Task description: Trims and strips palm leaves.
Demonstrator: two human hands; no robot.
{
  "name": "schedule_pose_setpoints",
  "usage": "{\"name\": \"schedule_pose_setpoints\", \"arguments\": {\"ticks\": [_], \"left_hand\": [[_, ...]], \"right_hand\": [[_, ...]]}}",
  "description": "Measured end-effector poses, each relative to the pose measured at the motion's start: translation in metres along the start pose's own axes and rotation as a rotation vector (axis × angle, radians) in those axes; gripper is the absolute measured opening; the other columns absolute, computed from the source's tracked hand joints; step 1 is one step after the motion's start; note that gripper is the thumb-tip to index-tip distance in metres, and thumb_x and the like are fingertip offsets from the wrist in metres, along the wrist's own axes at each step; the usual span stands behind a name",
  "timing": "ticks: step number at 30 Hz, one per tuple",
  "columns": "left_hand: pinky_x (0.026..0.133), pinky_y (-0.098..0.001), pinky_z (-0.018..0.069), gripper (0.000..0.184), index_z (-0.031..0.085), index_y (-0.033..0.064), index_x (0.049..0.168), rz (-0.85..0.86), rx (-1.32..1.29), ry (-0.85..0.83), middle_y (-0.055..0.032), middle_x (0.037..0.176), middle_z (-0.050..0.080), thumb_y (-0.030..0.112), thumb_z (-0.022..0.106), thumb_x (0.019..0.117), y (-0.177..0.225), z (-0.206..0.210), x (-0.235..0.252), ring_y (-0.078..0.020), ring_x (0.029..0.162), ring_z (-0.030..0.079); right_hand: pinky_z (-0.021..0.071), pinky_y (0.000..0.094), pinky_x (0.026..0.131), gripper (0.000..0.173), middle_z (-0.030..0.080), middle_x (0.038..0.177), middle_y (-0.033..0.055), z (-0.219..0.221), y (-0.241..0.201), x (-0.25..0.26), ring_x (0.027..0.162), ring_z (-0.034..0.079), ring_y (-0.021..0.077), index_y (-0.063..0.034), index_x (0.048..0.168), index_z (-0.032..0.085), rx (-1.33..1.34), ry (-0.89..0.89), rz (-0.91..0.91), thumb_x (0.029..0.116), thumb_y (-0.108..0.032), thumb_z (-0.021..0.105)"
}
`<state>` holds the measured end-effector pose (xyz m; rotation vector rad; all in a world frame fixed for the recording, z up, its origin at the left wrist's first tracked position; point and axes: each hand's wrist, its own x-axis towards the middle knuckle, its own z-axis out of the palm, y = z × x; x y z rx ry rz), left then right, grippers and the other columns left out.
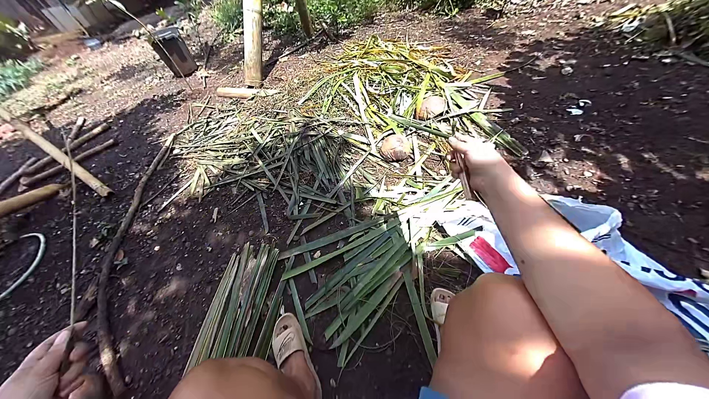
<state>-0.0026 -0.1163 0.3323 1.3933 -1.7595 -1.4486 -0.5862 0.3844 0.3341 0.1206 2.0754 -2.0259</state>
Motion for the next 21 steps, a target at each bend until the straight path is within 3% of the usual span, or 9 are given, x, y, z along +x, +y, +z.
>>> {"name": "schedule_pose_setpoints", "arguments": {"ticks": [1,3,5,8,11,15,21], "left_hand": [[0.04,-0.0159,0.0375,0.024,0.055,0.0174,0.124,0.051,0.007,0.055,0.0098,0.068,0.051,0.031,0.04,0.1111,0.024,0.042,-0.009,-0.0001,0.045,0.042],[0.047,-0.0181,0.0454,0.023,0.058,0.0074,0.121,0.122,0.018,0.029,0.0023,0.076,0.06,0.023,0.045,0.1107,0.079,0.125,-0.042,-0.0036,0.052,0.053],[0.052,-0.0207,0.05,0.021,0.059,0.0024,0.118,0.161,0.011,-0.145,-0.0047,0.084,0.068,0.017,0.047,0.11,0.114,0.192,-0.07,-0.0076,0.058,0.06],[0.052,-0.0188,0.0464,0.019,0.062,0.0034,0.115,0.213,0.021,-0.439,-0.0036,0.085,0.069,0.016,0.05,0.109,0.135,0.259,-0.104,-0.0058,0.057,0.057],[0.05,-0.0172,0.0434,0.019,0.064,0.0036,0.116,0.252,-0.036,-0.571,-0.001,0.083,0.069,0.017,0.052,0.108,0.134,0.293,-0.127,-0.0034,0.055,0.054],[0.047,-0.0158,0.0413,0.017,0.062,0.0032,0.113,0.221,-0.152,-0.673,-0.0017,0.079,0.066,0.015,0.052,0.1079,0.122,0.308,-0.142,-0.0028,0.051,0.051],[0.043,-0.0137,0.0381,0.014,0.06,0.0029,0.108,0.151,-0.259,-0.762,-0.0015,0.073,0.063,0.011,0.049,0.1083,0.118,0.307,-0.143,-0.0011,0.048,0.047]], "right_hand": [[0.0375,0.0227,0.048,0.042,0.051,0.081,-0.0001,0.019,-0.004,-0.013,0.053,0.042,0.0062,-0.0172,0.149,0.045,-0.135,-0.094,-0.029,0.1114,-0.036,0.043],[0.04,0.0243,0.05,0.038,0.05,0.076,-0.0003,0.06,-0.005,-0.049,0.053,0.043,0.0068,-0.0098,0.144,0.049,-0.289,-0.311,-0.212,0.1122,-0.03,0.042],[0.0417,0.0256,0.05,0.034,0.05,0.072,0.0001,0.092,-0.003,-0.092,0.053,0.045,0.0082,-0.0092,0.138,0.056,-0.329,-0.525,-0.397,0.1117,-0.026,0.043],[0.0505,0.0265,0.058,0.036,0.058,0.074,0.0012,0.118,-0.001,-0.144,0.059,0.055,0.0085,-0.0058,0.138,0.057,-0.333,-0.823,-0.518,0.1085,-0.022,0.046],[0.0503,0.022,0.064,0.04,0.063,0.082,-0.0024,0.123,0.006,-0.168,0.067,0.057,0.003,-0.0079,0.14,0.059,-0.39,-0.996,-0.498,0.1077,-0.03,0.051],[0.0457,0.017,0.062,0.045,0.062,0.084,-0.0049,0.12,0.011,-0.172,0.066,0.053,-0.0013,-0.0105,0.146,0.056,-0.389,-1.052,-0.465,0.1069,-0.034,0.053],[0.043,0.0129,0.061,0.037,0.064,0.084,-0.009,0.119,0.013,-0.17,0.065,0.051,-0.0053,-0.0104,0.136,0.064,-0.344,-1.077,-0.446,0.1062,-0.031,0.056]]}}
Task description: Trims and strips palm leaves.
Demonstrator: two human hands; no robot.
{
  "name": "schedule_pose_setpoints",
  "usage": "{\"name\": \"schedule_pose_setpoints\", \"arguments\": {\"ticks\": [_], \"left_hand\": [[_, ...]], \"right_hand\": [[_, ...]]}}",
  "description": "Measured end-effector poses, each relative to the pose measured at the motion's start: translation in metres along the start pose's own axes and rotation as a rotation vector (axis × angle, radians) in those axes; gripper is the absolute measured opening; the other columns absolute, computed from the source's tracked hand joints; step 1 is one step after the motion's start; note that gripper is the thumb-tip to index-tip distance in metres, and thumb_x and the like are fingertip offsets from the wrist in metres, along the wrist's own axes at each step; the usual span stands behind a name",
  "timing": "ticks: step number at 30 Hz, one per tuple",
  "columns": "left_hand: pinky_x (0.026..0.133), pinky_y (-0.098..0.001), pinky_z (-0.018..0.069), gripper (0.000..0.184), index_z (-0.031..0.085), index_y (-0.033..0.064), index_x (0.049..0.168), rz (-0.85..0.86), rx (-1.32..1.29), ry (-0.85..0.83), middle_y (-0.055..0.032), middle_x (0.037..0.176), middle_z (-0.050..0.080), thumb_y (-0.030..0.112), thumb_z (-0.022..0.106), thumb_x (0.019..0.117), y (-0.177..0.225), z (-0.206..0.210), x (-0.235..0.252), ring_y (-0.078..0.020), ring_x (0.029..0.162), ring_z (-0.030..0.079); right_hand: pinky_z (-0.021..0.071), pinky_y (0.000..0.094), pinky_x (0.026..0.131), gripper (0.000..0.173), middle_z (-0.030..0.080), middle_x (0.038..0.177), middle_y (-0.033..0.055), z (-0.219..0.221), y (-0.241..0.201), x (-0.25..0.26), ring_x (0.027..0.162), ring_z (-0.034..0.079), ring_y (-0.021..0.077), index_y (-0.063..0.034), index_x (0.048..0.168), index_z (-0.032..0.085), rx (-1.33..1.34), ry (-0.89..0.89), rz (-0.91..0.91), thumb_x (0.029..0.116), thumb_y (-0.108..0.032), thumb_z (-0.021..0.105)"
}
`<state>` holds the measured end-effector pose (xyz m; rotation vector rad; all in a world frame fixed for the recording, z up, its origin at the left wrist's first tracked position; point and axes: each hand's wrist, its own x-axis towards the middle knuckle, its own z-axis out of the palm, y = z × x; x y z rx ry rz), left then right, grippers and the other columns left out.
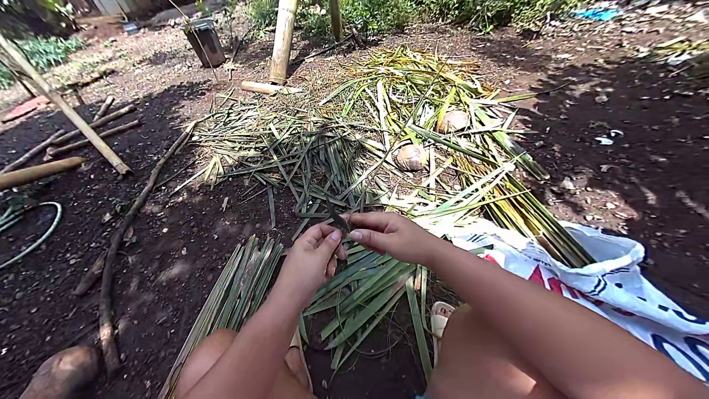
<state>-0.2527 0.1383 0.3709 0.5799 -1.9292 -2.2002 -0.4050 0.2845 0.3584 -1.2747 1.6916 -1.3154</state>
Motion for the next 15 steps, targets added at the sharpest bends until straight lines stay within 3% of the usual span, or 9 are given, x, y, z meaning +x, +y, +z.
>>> {"name": "schedule_pose_setpoints", "arguments": {"ticks": [3,6,10,15], "left_hand": [[0.043,-0.013,0.0373,0.014,0.061,0.0035,0.106,-0.014,-0.02,-0.015,-0.0013,0.073,0.062,0.011,0.049,0.108,0.0,-0.002,-0.001,-0.0002,0.047,0.046],[0.043,-0.0128,0.037,0.014,0.062,0.0034,0.105,-0.01,-0.013,-0.026,-0.0006,0.072,0.061,0.009,0.049,0.1076,-0.002,-0.007,-0.004,0.0,0.047,0.045],[0.044,-0.0123,0.0346,0.014,0.064,0.0042,0.105,0.003,0.044,-0.053,0.0011,0.071,0.062,0.008,0.051,0.1063,-0.006,-0.013,-0.006,0.0014,0.048,0.044],[0.045,-0.0124,0.0344,0.013,0.065,0.0057,0.104,0.045,0.116,-0.1,0.0031,0.071,0.062,0.009,0.053,0.1051,-0.013,-0.021,-0.007,0.0019,0.049,0.044]], "right_hand": [[0.0438,0.0126,0.062,0.035,0.066,0.085,-0.0087,-0.003,-0.001,-0.001,0.066,0.052,-0.0062,-0.0103,0.132,0.068,-0.048,0.034,-0.02,0.1054,-0.03,0.058],[0.0422,0.0158,0.057,0.033,0.06,0.074,-0.0076,-0.013,-0.005,-0.001,0.06,0.049,-0.0022,-0.0107,0.131,0.069,-0.039,0.146,-0.006,0.1045,-0.027,0.059],[0.0418,0.0157,0.051,0.033,0.055,0.068,-0.0048,-0.038,-0.004,-0.003,0.053,0.047,0.0011,-0.0069,0.136,0.063,0.188,0.301,0.01,0.1065,-0.017,0.053],[0.0423,0.0158,0.045,0.032,0.053,0.066,-0.0051,-0.071,0.0,-0.01,0.049,0.046,0.0015,-0.0125,0.135,0.063,0.395,0.437,0.014,0.1089,-0.02,0.045]]}}
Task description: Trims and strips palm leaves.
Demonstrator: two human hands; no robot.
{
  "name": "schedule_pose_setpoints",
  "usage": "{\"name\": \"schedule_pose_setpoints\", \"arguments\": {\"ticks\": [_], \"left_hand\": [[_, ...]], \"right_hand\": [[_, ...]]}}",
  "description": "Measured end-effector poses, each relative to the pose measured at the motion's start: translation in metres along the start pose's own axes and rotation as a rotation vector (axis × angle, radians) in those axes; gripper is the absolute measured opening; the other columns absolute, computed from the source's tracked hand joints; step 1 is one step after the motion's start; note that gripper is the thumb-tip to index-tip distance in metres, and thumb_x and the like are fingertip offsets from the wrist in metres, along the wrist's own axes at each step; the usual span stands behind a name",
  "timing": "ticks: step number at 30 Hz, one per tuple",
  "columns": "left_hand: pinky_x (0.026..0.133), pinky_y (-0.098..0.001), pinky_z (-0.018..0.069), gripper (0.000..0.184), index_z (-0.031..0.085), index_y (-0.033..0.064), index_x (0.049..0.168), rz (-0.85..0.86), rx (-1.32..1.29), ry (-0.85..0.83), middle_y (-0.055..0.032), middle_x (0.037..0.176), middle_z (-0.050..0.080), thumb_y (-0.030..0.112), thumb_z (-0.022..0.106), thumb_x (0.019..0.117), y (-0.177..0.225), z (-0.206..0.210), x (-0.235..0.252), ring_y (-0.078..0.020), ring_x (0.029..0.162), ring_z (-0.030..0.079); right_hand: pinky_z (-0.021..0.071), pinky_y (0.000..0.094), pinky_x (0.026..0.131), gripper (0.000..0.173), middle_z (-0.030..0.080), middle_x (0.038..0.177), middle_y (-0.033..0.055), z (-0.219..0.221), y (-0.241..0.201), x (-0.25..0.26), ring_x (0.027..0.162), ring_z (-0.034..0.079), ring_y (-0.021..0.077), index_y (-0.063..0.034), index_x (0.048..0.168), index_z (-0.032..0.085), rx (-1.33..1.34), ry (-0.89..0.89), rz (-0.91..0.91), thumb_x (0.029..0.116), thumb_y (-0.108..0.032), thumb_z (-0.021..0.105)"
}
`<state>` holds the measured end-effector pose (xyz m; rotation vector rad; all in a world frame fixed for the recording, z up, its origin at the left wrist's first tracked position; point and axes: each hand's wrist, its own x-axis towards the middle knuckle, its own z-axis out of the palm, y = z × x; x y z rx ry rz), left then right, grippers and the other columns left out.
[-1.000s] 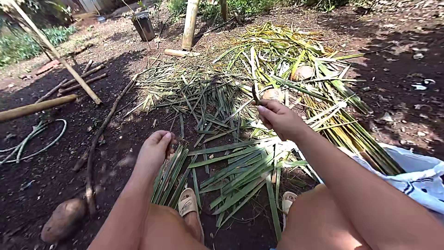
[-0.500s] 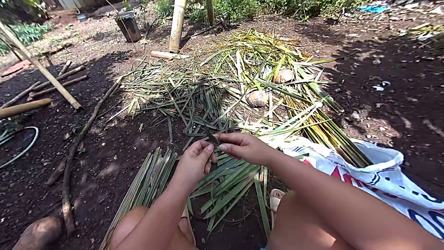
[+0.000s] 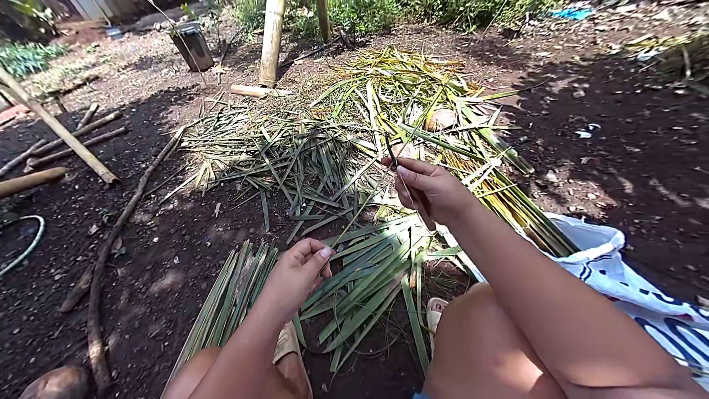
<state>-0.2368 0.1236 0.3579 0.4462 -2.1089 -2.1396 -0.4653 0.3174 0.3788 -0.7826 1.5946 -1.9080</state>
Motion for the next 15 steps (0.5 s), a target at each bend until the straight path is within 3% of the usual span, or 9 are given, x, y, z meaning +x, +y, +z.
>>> {"name": "schedule_pose_setpoints", "arguments": {"ticks": [7,15], "left_hand": [[0.044,-0.0113,0.0319,0.014,0.067,0.0091,0.104,-0.011,0.122,-0.062,0.0051,0.071,0.063,0.011,0.053,0.1048,0.011,-0.026,0.001,0.0037,0.049,0.043],[0.043,-0.0101,0.0316,0.015,0.069,0.0132,0.098,-0.077,0.189,-0.107,0.007,0.069,0.061,0.013,0.055,0.1019,0.021,-0.081,0.002,0.0048,0.047,0.041]], "right_hand": [[0.0423,0.0148,0.043,0.032,0.049,0.063,-0.0073,-0.032,-0.007,0.003,0.045,0.044,-0.0002,-0.0168,0.133,0.06,0.186,0.106,-0.01,0.1108,-0.028,0.04],[0.0438,0.0155,0.043,0.03,0.05,0.061,-0.0092,-0.064,-0.014,0.011,0.044,0.046,0.0001,-0.0178,0.13,0.058,0.192,0.227,-0.047,0.1113,-0.024,0.036]]}}
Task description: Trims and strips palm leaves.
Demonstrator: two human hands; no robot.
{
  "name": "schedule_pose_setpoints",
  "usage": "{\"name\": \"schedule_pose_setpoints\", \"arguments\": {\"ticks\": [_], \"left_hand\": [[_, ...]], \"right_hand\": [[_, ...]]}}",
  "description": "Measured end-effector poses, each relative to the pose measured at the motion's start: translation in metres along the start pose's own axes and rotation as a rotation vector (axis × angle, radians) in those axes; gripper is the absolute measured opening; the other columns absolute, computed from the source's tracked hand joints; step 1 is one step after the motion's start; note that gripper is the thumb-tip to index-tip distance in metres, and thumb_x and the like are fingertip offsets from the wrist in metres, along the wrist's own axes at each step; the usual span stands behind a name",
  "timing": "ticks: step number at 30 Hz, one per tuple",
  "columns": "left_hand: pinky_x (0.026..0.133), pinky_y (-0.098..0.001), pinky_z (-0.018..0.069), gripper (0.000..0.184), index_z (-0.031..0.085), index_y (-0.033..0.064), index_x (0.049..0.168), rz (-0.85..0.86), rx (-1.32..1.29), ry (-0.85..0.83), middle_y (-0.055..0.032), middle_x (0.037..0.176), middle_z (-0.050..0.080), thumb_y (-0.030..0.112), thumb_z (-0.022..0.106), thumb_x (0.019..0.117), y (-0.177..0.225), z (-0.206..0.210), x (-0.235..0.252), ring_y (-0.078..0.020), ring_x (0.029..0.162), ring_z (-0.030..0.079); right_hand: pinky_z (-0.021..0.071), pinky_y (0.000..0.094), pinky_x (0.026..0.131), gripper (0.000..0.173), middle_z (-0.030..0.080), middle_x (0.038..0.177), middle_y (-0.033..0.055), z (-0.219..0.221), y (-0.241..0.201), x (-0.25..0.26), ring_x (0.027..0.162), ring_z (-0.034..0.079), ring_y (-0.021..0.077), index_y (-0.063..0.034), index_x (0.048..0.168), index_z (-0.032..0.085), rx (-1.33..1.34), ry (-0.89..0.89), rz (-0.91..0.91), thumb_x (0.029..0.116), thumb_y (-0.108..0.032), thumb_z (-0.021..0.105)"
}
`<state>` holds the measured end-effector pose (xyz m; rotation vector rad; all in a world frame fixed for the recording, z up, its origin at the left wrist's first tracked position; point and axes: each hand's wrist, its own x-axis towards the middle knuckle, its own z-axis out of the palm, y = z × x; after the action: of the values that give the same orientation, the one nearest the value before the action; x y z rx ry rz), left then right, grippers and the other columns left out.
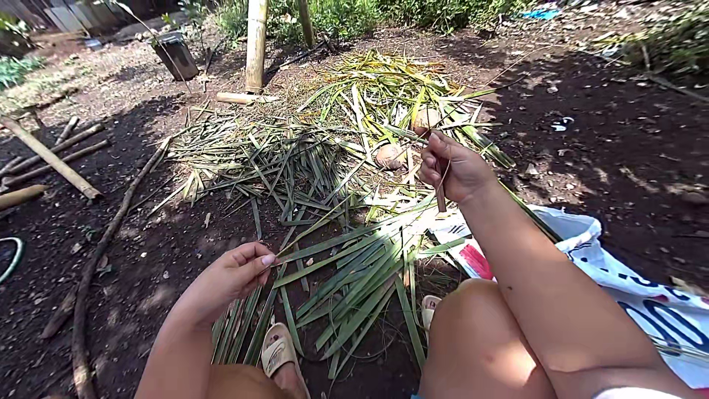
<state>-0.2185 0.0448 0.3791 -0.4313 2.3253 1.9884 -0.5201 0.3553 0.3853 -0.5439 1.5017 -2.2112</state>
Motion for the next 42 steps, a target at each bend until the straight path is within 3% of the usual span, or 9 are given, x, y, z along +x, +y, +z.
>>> {"name": "schedule_pose_setpoints", "arguments": {"ticks": [8,22,26,31,35,37,39,42], "left_hand": [[0.041,-0.0097,0.033,0.014,0.071,0.0175,0.095,-0.1,-0.047,-0.093,0.0077,0.065,0.058,0.018,0.058,0.0993,-0.008,-0.022,-0.012,0.0051,0.046,0.042],[0.041,-0.0086,0.0319,0.011,0.073,0.0202,0.092,-0.066,-0.027,-0.01,0.0074,0.067,0.061,0.021,0.063,0.097,-0.016,-0.037,-0.05,0.0068,0.046,0.042],[0.04,-0.0098,0.0331,0.011,0.073,0.0197,0.093,-0.11,0.014,0.05,0.0069,0.066,0.061,0.021,0.063,0.0962,-0.036,-0.063,-0.064,0.0054,0.045,0.043],[0.042,-0.0106,0.0349,0.018,0.07,0.0167,0.097,-0.278,0.045,0.06,0.0073,0.07,0.063,0.012,0.054,0.1002,-0.081,-0.138,-0.109,0.0049,0.047,0.045],[0.045,-0.0117,0.0371,0.02,0.069,0.0167,0.099,-0.274,0.056,0.132,0.0097,0.072,0.063,0.01,0.05,0.1011,-0.097,-0.158,-0.143,0.0045,0.05,0.046],[0.045,-0.0119,0.0386,0.018,0.071,0.0195,0.101,-0.201,0.025,0.128,0.0089,0.074,0.066,0.014,0.054,0.1021,-0.094,-0.149,-0.14,0.0042,0.051,0.049],[0.045,-0.0111,0.0395,0.015,0.073,0.0225,0.1,-0.123,0.012,0.145,0.0086,0.076,0.068,0.017,0.059,0.1015,-0.086,-0.126,-0.126,0.0049,0.051,0.05],[0.044,-0.0094,0.0387,0.01,0.075,0.0239,0.098,-0.022,-0.014,0.177,0.0082,0.075,0.069,0.023,0.065,0.0982,-0.077,-0.092,-0.103,0.0061,0.05,0.05]], "right_hand": [[0.0457,0.016,0.044,0.03,0.051,0.063,-0.0077,0.003,-0.001,-0.003,0.045,0.048,0.0005,-0.0118,0.133,0.057,-0.044,-0.018,-0.004,0.1104,-0.019,0.038],[0.0458,0.017,0.044,0.028,0.052,0.066,-0.0036,0.021,0.0,-0.009,0.047,0.049,0.0028,-0.0061,0.131,0.058,-0.128,-0.034,0.139,0.1104,-0.017,0.042],[0.0436,0.0161,0.043,0.026,0.047,0.063,-0.0078,-0.005,-0.004,0.0,0.045,0.044,0.0008,-0.0144,0.129,0.058,-0.028,0.078,0.102,0.111,-0.024,0.041],[0.0428,0.0165,0.042,0.022,0.048,0.06,-0.0111,-0.051,-0.01,0.009,0.043,0.043,-0.0004,-0.0239,0.116,0.06,0.209,0.273,0.076,0.1107,-0.031,0.04],[0.0418,0.0162,0.042,0.023,0.05,0.063,-0.0101,-0.052,-0.009,0.009,0.044,0.043,0.0002,-0.0241,0.117,0.062,0.227,0.378,0.075,0.1101,-0.034,0.042],[0.0431,0.0169,0.044,0.026,0.051,0.065,-0.0088,-0.034,-0.002,0.005,0.045,0.044,0.0012,-0.0198,0.126,0.06,0.145,0.266,0.087,0.1106,-0.031,0.043],[0.0448,0.0169,0.045,0.03,0.052,0.065,-0.0071,-0.005,0.009,-0.001,0.046,0.047,0.0014,-0.0146,0.134,0.056,0.028,0.039,0.136,0.1109,-0.027,0.041],[0.0439,0.0172,0.044,0.034,0.052,0.067,-0.0026,0.038,0.02,-0.016,0.047,0.047,0.003,-0.0098,0.138,0.056,-0.12,-0.203,0.221,0.1103,-0.023,0.042]]}}
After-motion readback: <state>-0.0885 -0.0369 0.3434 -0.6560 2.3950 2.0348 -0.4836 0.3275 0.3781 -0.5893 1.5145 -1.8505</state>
